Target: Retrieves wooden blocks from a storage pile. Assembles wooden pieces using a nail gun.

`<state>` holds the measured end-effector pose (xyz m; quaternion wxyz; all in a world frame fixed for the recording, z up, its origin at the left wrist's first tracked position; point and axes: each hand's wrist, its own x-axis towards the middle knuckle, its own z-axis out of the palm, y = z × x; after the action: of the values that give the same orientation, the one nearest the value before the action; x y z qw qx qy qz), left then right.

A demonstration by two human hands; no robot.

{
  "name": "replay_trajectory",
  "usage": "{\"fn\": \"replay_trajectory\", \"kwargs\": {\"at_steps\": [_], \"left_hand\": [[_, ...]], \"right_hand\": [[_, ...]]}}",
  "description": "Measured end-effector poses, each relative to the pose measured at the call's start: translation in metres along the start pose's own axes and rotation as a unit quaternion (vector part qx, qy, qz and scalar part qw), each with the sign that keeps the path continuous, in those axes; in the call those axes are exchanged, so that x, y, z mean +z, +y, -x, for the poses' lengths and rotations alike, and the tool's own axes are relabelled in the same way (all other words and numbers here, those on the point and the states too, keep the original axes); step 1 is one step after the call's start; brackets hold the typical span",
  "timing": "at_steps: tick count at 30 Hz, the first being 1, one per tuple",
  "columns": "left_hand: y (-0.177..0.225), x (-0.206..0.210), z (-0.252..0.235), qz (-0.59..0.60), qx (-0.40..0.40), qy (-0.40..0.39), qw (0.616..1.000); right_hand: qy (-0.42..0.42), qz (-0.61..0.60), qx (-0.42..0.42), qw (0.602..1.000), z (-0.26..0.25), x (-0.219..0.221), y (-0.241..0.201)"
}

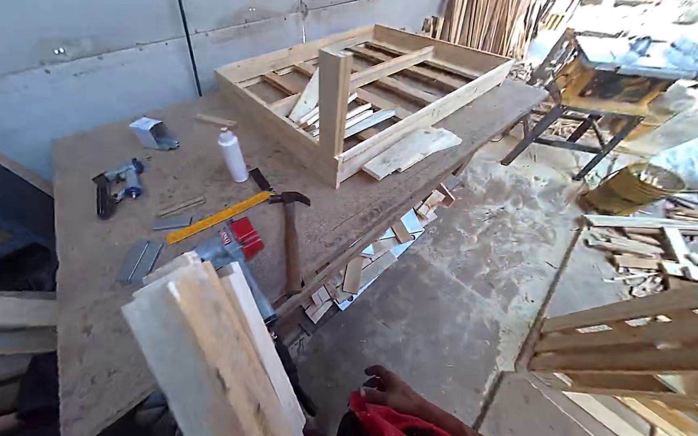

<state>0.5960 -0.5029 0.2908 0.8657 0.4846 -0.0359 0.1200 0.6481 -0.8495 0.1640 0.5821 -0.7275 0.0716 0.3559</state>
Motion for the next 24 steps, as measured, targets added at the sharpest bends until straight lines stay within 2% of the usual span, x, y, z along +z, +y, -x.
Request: {"fn": "replay_trajectory", "kwargs": {"at_steps": [3,6,9,12,18,20,21,22,24], "left_hand": [[0.010,0.060,-0.065,-0.037,-0.008,0.033,0.999],[-0.002,0.093,-0.127,-0.066,-0.095,0.054,0.992],[-0.024,0.134,-0.223,-0.124,-0.186,0.049,0.973],[-0.043,0.156,-0.294,-0.117,-0.220,0.059,0.967],[-0.092,0.190,-0.439,-0.111,-0.242,0.093,0.959],[-0.110,0.191,-0.471,-0.097,-0.239,0.117,0.959],[-0.115,0.191,-0.481,-0.096,-0.238,0.128,0.958],[-0.118,0.191,-0.486,-0.097,-0.236,0.136,0.957],[-0.116,0.193,-0.486,-0.105,-0.232,0.142,0.956]], "right_hand": [[0.021,-0.084,0.004,0.996,-0.015,-0.027,-0.029],[0.020,-0.121,0.023,0.992,-0.050,-0.050,-0.037],[0.029,-0.081,0.027,0.996,-0.086,-0.079,-0.037],[0.070,-0.014,-0.004,0.997,-0.107,-0.113,-0.040],[0.116,-0.047,-0.002,0.992,-0.115,-0.150,-0.073],[0.110,0.024,-0.063,0.992,-0.122,-0.153,-0.086],[0.110,0.101,-0.122,0.981,-0.125,-0.155,-0.099],[0.104,0.185,-0.205,0.955,-0.128,-0.159,-0.116],[0.064,0.296,-0.385,0.872,-0.152,-0.166,-0.156]]}}
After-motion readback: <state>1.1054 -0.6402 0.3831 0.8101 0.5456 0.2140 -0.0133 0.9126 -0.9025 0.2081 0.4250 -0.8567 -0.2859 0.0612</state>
